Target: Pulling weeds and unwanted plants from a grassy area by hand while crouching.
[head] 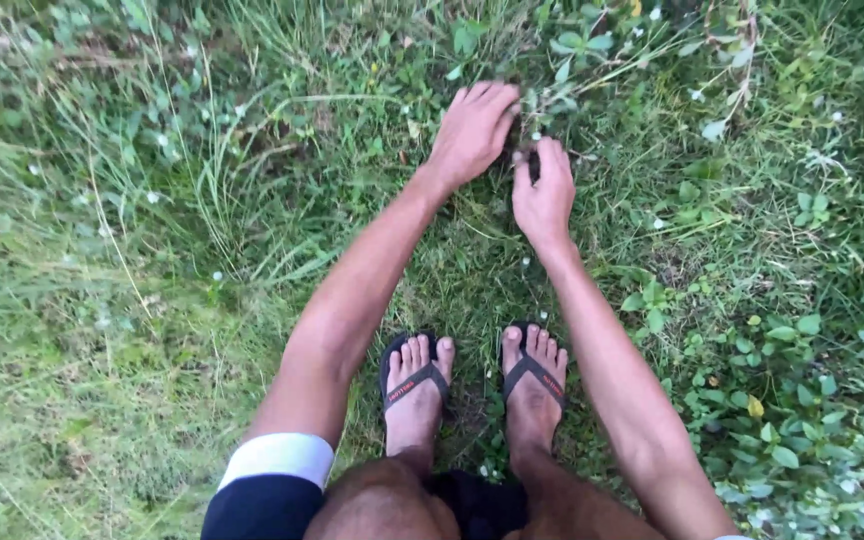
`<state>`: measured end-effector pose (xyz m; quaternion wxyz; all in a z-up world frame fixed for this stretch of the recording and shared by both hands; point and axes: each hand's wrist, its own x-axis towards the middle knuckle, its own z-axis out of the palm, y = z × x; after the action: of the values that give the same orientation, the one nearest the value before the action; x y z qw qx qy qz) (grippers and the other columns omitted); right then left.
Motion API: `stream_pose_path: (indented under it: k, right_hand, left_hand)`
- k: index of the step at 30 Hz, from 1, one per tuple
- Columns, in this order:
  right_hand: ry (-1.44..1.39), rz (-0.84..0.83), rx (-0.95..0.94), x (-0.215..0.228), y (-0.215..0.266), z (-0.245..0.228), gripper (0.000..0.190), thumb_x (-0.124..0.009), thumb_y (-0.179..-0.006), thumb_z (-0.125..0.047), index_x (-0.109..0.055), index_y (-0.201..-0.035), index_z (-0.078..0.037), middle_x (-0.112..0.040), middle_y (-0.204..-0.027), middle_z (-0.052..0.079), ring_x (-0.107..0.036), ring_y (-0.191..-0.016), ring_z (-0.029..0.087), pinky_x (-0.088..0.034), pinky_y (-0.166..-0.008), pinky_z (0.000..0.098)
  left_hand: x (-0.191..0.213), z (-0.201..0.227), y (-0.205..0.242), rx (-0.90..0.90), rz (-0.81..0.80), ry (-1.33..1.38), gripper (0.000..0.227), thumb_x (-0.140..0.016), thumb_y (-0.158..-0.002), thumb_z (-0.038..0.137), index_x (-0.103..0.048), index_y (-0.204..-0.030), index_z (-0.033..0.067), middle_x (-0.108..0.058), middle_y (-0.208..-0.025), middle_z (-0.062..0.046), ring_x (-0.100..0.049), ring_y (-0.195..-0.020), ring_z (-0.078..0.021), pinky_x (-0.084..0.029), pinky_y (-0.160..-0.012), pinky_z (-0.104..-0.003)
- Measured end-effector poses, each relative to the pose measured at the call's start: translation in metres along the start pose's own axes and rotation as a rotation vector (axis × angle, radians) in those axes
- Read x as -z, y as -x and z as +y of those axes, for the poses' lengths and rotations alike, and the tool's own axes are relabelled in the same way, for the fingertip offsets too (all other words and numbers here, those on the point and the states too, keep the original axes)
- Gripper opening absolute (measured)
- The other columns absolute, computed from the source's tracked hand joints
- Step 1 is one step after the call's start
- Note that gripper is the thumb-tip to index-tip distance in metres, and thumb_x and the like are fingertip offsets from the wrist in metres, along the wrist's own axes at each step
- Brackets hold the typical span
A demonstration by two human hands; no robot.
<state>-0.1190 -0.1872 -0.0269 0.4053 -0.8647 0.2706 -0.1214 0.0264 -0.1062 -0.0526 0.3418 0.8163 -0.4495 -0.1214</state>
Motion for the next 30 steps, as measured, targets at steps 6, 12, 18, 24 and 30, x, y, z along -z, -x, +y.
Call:
stream_pose_path:
  k: [6, 12, 18, 24, 30]
  right_hand:
    - [-0.125, 0.062, -0.212, -0.013, 0.002, 0.011, 0.012, -0.061, -0.106, -0.027, -0.062, -0.115, -0.020, -0.062, -0.095, 0.017, -0.063, -0.099, 0.046, -0.047, -0.088, 0.0542]
    - [-0.046, -0.005, -0.057, -0.030, -0.004, 0.043, 0.009, -0.067, -0.103, -0.025, -0.067, -0.102, -0.016, -0.068, -0.093, 0.013, -0.065, -0.098, 0.040, -0.050, -0.086, 0.0534]
    - [-0.241, -0.015, -0.110, 0.000, 0.032, 0.019, 0.010, -0.059, -0.107, -0.015, -0.068, -0.112, -0.014, -0.066, -0.100, 0.013, -0.062, -0.103, 0.035, -0.047, -0.097, 0.0471]
    - [-0.249, 0.041, 0.019, 0.002, 0.037, -0.001, 0.016, -0.052, -0.111, -0.013, -0.066, -0.112, -0.004, -0.064, -0.095, 0.018, -0.065, -0.096, 0.037, -0.050, -0.090, 0.0497]
    - [-0.152, -0.034, 0.295, 0.030, 0.043, -0.116, 0.013, -0.065, -0.104, -0.020, -0.075, -0.104, -0.011, -0.076, -0.096, 0.009, -0.074, -0.095, 0.031, -0.051, -0.099, 0.0457]
  left_hand:
    - [-0.037, -0.020, 0.031, 0.070, 0.249, 0.212, 0.014, -0.060, -0.103, 0.019, -0.067, -0.107, 0.0077, -0.071, -0.114, -0.019, -0.066, -0.117, -0.0373, -0.054, -0.098, -0.049]
    - [-0.031, -0.011, 0.047, -0.066, 0.244, 0.129, 0.005, -0.059, -0.100, 0.019, -0.064, -0.098, 0.0173, -0.070, -0.101, -0.008, -0.069, -0.107, -0.0289, -0.056, -0.095, -0.043]
    - [-0.052, 0.032, 0.178, 0.050, 0.116, 0.056, 0.020, -0.054, -0.104, 0.020, -0.064, -0.098, 0.0040, -0.064, -0.089, -0.016, -0.067, -0.094, -0.0385, -0.056, -0.087, -0.046]
    - [-0.012, 0.034, 0.165, -0.019, 0.281, -0.115, 0.012, -0.063, -0.101, 0.021, -0.064, -0.096, 0.0095, -0.059, -0.096, -0.005, -0.061, -0.101, -0.0276, -0.050, -0.083, -0.037]
    - [-0.016, 0.018, 0.143, 0.007, 0.328, -0.098, 0.012, -0.066, -0.095, 0.013, -0.062, -0.099, 0.0022, -0.063, -0.110, -0.015, -0.060, -0.109, -0.0337, -0.049, -0.087, -0.043]
